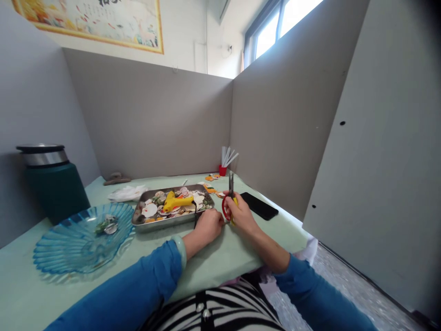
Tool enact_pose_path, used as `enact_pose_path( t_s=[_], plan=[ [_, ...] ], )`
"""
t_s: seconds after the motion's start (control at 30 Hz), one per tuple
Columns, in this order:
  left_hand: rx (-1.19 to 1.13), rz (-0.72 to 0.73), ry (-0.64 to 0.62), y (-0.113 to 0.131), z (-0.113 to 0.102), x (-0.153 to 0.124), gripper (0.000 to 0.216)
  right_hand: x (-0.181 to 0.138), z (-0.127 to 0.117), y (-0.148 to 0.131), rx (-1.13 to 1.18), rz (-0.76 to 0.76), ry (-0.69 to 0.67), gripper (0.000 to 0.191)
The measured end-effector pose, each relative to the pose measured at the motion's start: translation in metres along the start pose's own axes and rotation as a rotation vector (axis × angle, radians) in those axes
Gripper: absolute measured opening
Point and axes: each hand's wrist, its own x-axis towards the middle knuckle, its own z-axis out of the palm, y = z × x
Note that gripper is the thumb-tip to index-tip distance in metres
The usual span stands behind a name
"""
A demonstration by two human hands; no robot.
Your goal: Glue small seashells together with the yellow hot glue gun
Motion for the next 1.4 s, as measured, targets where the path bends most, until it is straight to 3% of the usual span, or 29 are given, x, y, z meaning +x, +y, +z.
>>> enact_pose_path(
  t_s=[0.07, 0.37, 0.77, 1.03, 1.17, 1.4],
  plan=[
    [0.017, 0.010, -0.002, -0.001, 0.001, 0.001, 0.025, 0.001, -0.003, -0.007, 0.016, -0.033, 0.051, 0.035],
    [0.084, -0.044, -0.039, 0.004, -0.004, -0.002, 0.024, -0.005, -0.009, -0.004, 0.099, 0.083, 0.090, 0.039],
    [0.121, 0.015, -0.061, 0.007, -0.007, -0.006, 0.025, -0.012, -0.006, 0.005, 0.055, 0.074, 0.029, 0.039],
    [0.089, -0.010, -0.049, 0.011, -0.010, -0.009, 0.023, -0.020, -0.006, -0.009, 0.080, 0.087, 0.071, 0.040],
    [0.075, -0.037, -0.043, 0.009, -0.008, -0.008, 0.021, -0.020, -0.005, -0.006, 0.069, 0.031, 0.066, 0.038],
    [0.084, -0.072, -0.080, 0.010, -0.007, -0.007, 0.021, -0.020, -0.005, 0.001, 0.055, 0.066, 0.009, 0.038]
  ],
)
